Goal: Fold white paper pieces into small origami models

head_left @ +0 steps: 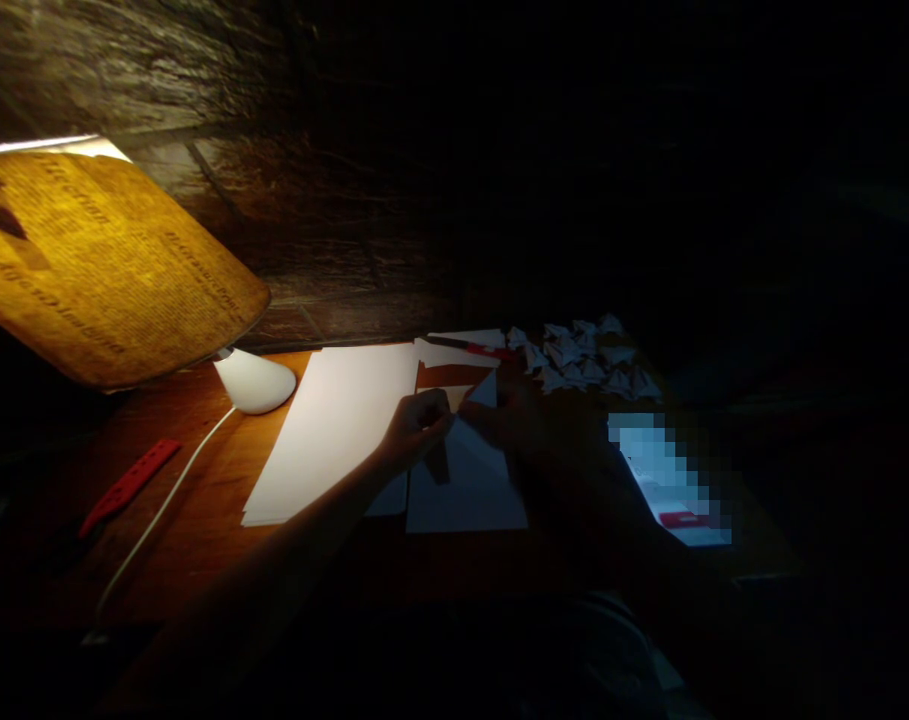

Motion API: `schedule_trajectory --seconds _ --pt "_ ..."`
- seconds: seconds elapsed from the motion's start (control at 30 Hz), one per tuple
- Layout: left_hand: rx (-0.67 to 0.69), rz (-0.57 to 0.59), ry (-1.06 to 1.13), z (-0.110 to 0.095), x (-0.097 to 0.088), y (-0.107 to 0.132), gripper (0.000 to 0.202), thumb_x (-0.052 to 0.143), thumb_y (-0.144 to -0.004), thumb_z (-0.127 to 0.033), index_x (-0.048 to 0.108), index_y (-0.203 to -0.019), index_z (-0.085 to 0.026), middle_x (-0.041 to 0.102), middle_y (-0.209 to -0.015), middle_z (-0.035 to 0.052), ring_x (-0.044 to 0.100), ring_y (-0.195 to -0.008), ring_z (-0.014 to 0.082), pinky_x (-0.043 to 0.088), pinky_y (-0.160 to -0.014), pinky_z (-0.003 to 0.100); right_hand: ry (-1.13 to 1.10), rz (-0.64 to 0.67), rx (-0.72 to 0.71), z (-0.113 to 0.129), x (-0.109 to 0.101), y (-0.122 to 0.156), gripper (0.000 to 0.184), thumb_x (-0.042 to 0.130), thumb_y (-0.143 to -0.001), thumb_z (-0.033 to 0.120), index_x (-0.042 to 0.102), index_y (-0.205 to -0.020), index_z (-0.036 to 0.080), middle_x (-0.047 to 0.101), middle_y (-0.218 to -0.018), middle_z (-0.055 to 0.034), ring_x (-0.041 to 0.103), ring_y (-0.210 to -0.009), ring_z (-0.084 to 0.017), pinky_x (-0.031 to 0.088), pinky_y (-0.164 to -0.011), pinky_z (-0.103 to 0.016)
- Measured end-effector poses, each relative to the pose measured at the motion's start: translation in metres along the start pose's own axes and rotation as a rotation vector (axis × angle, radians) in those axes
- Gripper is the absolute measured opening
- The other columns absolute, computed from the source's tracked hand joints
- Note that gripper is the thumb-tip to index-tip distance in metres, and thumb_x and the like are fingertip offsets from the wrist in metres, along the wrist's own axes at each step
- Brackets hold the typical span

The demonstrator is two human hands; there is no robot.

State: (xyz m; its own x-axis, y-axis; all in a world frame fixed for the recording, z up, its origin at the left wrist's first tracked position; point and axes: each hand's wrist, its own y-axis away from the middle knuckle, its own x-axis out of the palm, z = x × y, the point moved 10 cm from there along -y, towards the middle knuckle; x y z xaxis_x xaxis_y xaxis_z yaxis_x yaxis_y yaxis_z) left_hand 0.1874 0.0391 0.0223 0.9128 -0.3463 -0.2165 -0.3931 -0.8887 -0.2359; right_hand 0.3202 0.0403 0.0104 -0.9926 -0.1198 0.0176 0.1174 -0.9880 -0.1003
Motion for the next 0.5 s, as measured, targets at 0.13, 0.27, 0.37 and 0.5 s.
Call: schedule_trajectory --seconds 0.13,0.27,0.37,0.5 --pt "-0.019 -0.014 0.01 0.005 -0.003 0.0 0.032 0.069 -0.077 -0.039 0.048 -0.063 -0.019 0.043 -0.055 -0.0046 0.039 -0.05 0.0087 0.027 -0.047 0.022 -0.053 -0.048 0.057 -0.007 -0.004 -0.001 0.029 0.081 -0.061 0.04 0.06 -0.066 0.02 0.061 -0.061 0.002 0.052 -0.056 -0.012 0.041 -0.05 -0.025" --pt "-0.046 -0.02 0.02 0.01 -0.004 0.002 0.032 0.069 -0.079 -0.038 0.047 -0.064 -0.019 0.044 -0.055 -0.0048 0.041 -0.049 0.0086 0.028 -0.047 0.021 -0.128 -0.057 0.096 -0.015 -0.007 -0.004 0.036 0.084 -0.06 0.045 0.059 -0.068 0.02 0.061 -0.063 0.0028 0.054 -0.057 -0.011 0.044 -0.052 -0.025" --pt "-0.025 -0.014 0.008 0.007 -0.002 0.003 0.032 0.069 -0.078 -0.036 0.047 -0.064 -0.019 0.045 -0.056 -0.0049 0.041 -0.049 0.0083 0.028 -0.047 0.021 -0.117 -0.022 0.108 -0.015 -0.005 -0.004 0.032 0.084 -0.06 0.042 0.063 -0.071 0.02 0.065 -0.065 0.0016 0.056 -0.058 -0.013 0.046 -0.054 -0.026" --pt "-0.004 0.003 -0.009 0.004 0.001 0.003 0.029 0.069 -0.077 -0.034 0.047 -0.065 -0.019 0.044 -0.057 -0.0053 0.041 -0.05 0.0079 0.029 -0.049 0.021 0.038 -0.037 0.102 -0.009 -0.008 -0.002 0.023 0.083 -0.061 0.029 0.065 -0.074 0.021 0.069 -0.067 -0.0009 0.061 -0.063 -0.017 0.048 -0.055 -0.028"
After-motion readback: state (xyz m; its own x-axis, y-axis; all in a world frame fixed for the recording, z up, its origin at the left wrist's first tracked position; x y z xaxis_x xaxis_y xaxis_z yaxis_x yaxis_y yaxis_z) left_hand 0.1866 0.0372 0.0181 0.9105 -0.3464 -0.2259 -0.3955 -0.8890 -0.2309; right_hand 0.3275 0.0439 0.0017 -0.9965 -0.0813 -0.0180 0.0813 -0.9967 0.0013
